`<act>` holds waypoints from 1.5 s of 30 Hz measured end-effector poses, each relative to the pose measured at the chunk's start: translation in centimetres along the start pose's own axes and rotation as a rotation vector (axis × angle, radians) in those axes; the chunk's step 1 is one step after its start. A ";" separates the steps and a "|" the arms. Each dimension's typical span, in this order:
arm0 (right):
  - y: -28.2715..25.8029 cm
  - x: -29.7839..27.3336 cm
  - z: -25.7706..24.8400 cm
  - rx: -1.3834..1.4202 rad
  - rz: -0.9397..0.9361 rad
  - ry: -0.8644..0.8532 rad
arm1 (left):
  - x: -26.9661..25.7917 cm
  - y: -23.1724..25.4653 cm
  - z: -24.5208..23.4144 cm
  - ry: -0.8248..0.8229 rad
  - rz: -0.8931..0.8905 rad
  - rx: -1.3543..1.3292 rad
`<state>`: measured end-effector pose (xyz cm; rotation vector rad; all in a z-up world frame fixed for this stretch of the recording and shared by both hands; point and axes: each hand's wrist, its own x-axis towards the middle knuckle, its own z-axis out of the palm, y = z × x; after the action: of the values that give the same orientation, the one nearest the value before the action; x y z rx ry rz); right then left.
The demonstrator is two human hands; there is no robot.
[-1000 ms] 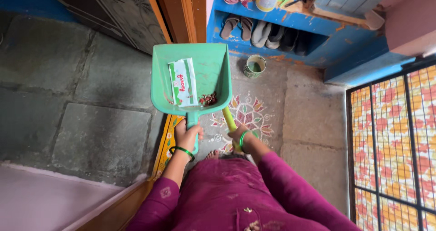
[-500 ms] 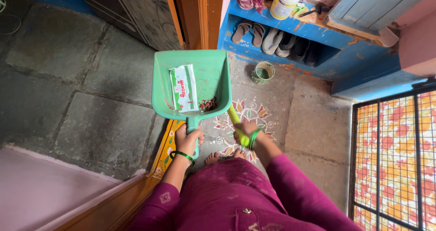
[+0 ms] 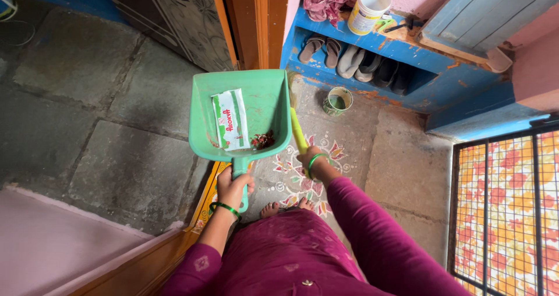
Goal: The person sweeps debris from the floor into a dustpan using a broom and then carries the dustpan through a doorway.
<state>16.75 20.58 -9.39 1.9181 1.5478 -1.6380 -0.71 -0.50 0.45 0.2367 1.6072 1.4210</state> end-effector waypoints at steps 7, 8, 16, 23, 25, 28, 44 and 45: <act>1.8 -4.9 -5.1 0.479 0.181 -0.114 | 0.6 -1.2 -0.1 0.025 -0.025 -0.035; 2.5 -7.7 -5.6 0.413 0.106 -0.141 | 0.8 -1.2 0.1 0.026 -0.034 -0.043; 0.6 -11.8 -1.9 0.077 -0.081 -0.021 | 1.5 0.5 1.5 -0.044 -0.035 -0.049; -2.3 2.7 -2.4 0.239 0.103 -0.053 | 0.2 0.2 1.5 -0.051 -0.063 -0.010; -1.2 2.8 -2.7 0.464 0.203 -0.052 | 0.0 -0.4 1.0 -0.043 -0.072 -0.010; -0.6 -1.8 -2.7 0.662 0.269 -0.051 | 0.6 -1.1 1.4 -0.042 -0.065 -0.017; 1.4 6.1 -3.7 0.617 0.188 -0.051 | -0.1 -0.3 2.0 -0.073 -0.075 0.008; 3.2 7.7 -3.2 0.621 0.190 -0.055 | -0.2 -0.4 1.7 -0.061 -0.089 0.024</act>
<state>20.01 25.83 -15.85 2.1776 0.8501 -2.2316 0.78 0.39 0.36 0.2179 1.5671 1.3154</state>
